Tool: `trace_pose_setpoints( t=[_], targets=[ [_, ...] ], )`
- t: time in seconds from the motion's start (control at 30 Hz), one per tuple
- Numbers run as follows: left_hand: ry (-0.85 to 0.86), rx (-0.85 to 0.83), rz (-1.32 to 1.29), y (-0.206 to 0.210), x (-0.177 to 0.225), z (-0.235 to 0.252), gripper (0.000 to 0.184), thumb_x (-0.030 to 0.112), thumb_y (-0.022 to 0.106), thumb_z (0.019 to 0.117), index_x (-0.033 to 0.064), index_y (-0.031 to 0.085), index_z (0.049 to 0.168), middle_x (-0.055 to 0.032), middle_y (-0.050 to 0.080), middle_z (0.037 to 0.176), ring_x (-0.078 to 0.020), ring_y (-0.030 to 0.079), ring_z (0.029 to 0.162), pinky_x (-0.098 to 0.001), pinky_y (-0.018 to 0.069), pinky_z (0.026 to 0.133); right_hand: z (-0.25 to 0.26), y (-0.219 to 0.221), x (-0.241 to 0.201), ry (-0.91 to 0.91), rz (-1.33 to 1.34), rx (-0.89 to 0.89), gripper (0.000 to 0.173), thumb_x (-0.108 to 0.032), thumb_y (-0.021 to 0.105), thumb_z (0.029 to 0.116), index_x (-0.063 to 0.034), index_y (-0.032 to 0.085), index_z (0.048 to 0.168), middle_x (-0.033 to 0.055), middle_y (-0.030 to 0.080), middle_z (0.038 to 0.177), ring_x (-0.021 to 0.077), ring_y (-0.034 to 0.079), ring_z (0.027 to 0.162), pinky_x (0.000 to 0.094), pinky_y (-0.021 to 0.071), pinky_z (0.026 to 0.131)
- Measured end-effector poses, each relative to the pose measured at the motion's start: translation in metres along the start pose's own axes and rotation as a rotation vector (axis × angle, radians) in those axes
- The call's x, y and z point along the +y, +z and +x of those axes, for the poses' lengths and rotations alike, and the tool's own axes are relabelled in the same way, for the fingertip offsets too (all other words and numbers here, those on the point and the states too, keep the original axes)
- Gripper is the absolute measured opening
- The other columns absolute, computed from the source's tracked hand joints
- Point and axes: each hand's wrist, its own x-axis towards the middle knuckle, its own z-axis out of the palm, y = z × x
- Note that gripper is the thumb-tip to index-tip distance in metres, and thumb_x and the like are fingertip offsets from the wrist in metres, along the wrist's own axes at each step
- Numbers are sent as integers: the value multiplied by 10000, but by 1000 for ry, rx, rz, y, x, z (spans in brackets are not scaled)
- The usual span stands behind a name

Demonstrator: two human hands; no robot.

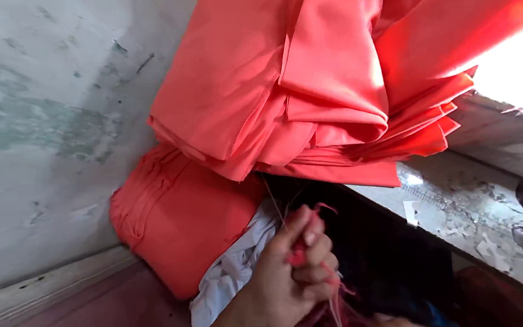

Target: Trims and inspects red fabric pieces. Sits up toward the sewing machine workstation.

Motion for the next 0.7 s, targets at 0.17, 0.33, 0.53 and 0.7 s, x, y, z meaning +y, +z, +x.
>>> trace_pose_setpoints(
  t=[0.17, 0.33, 0.53, 0.7],
  targets=[
    [280, 365, 508, -29, -10, -37, 440, 417, 452, 1078, 228, 614, 714, 117, 524, 607, 16, 523, 546, -148, 444, 515, 25, -14, 8, 233, 605, 353, 198, -277, 572, 1043, -326, 725, 1160, -131, 645, 721, -49, 522, 543, 138, 440, 505],
    [470, 505, 1230, -38, -32, -64, 271, 211, 481, 1072, 122, 598, 844, 134, 521, 648, 84, 512, 610, -125, 452, 591, 83, 30, -22, 251, 526, -70, 397, -140, 476, 1060, -29, 520, 1438, -4, 714, 1264, -81, 525, 677, 137, 417, 571],
    [594, 263, 932, -58, -24, -54, 469, 500, 458, 1045, 291, 486, 1464, 72, 645, 1374, -53, 599, 1249, -217, 473, 1044, 92, 58, -11, -132, 161, -242, 141, -39, 596, 1010, 27, 704, 1072, 71, 749, 891, 18, 697, 813, 150, 569, 758],
    [451, -75, 1359, -59, -4, -42, 359, 354, 658, 996, 0, 718, 1019, -22, 756, 902, 19, 683, 838, -158, 552, 776, 65, 10, -24, 142, 317, -47, 182, -175, 590, 1040, -155, 732, 1153, -75, 753, 898, -22, 687, 793, 156, 580, 716]
  ],
)
